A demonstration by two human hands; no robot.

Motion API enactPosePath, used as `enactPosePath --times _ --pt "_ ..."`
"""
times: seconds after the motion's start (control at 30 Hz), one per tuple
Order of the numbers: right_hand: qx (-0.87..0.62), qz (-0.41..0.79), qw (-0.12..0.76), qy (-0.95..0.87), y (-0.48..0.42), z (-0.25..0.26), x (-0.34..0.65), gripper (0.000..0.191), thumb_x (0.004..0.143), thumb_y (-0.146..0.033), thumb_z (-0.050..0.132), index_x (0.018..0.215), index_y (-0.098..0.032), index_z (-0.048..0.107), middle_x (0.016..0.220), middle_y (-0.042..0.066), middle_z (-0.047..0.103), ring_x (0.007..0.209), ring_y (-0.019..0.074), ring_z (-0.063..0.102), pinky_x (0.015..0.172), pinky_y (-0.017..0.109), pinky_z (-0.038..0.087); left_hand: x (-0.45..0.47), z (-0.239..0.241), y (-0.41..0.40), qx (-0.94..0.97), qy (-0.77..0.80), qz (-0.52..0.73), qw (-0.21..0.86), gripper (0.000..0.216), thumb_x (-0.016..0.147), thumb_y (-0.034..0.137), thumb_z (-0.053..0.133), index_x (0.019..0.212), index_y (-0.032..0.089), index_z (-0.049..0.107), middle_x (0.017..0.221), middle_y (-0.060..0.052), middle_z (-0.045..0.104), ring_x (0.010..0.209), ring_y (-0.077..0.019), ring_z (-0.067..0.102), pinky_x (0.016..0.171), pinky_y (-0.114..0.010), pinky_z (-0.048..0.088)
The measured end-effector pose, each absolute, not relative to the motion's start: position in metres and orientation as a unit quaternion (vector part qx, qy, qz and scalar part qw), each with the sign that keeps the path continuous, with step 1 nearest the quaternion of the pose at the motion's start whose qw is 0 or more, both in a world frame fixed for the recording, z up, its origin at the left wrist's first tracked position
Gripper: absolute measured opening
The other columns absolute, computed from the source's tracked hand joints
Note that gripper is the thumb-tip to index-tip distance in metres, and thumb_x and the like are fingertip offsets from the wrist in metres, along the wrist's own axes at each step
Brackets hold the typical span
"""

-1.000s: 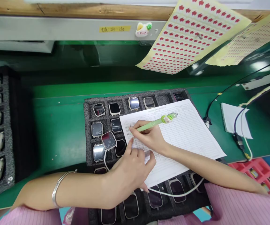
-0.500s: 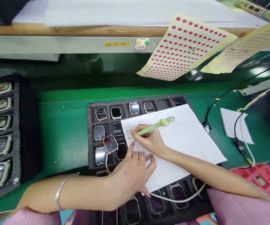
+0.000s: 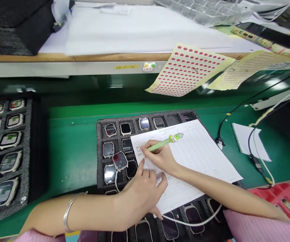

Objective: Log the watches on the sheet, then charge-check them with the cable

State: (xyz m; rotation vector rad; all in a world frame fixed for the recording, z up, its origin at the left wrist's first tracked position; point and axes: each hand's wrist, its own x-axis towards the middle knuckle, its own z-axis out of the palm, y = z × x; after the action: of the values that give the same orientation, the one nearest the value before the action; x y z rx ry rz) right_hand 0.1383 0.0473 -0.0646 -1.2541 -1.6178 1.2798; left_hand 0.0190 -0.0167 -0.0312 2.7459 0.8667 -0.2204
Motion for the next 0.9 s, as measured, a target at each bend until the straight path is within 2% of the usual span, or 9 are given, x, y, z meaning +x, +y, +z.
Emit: enactPosePath --times 0.13,0.37,0.6,0.9 --pt "-0.484 0.492 0.356 -0.631 0.0477 -0.0652 0.1391 0.026 0.079 -0.031 0.063 0.059 -0.016 0.056 0.051 -0.002 0.048 0.045 0.0108 0.041 0.039 0.023 0.029 0.0192 -0.0340 -0.0171 0.943 0.305 -0.065 0.115 0.103 0.055 0.076 0.061 0.130 0.008 0.042 0.088 -0.014 0.065 0.079 -0.0261 0.062 0.101 -0.052 0.032" --pt "-0.478 0.495 0.349 -0.636 0.0474 -0.0649 0.1391 0.025 0.079 -0.030 0.064 0.059 -0.016 0.057 0.051 -0.002 0.049 0.044 0.0105 0.041 0.039 0.022 0.030 0.0184 -0.0304 -0.0157 0.945 0.299 -0.071 0.114 0.101 0.057 0.076 0.059 0.130 0.008 0.042 0.088 -0.014 0.065 0.079 -0.0261 0.062 0.098 -0.050 0.036" --pt "-0.486 0.488 0.355 -0.632 0.0477 -0.0645 0.1387 0.025 0.078 -0.029 0.063 0.059 -0.016 0.055 0.051 -0.002 0.048 0.044 0.0100 0.040 0.039 0.022 0.029 0.0191 -0.0354 -0.0178 0.946 0.302 -0.059 0.103 0.104 0.055 0.077 0.059 0.129 0.007 0.042 0.087 -0.013 0.065 0.078 -0.0256 0.062 0.102 -0.051 0.030" --pt "-0.485 0.485 0.356 -0.635 0.0478 -0.0645 0.1389 0.026 0.078 -0.030 0.063 0.057 -0.016 0.055 0.050 -0.002 0.048 0.043 0.0102 0.041 0.038 0.022 0.029 0.0192 -0.0324 -0.0167 0.945 0.300 -0.071 0.108 0.102 0.056 0.076 0.059 0.129 0.008 0.042 0.088 -0.014 0.065 0.079 -0.0255 0.062 0.101 -0.050 0.032"
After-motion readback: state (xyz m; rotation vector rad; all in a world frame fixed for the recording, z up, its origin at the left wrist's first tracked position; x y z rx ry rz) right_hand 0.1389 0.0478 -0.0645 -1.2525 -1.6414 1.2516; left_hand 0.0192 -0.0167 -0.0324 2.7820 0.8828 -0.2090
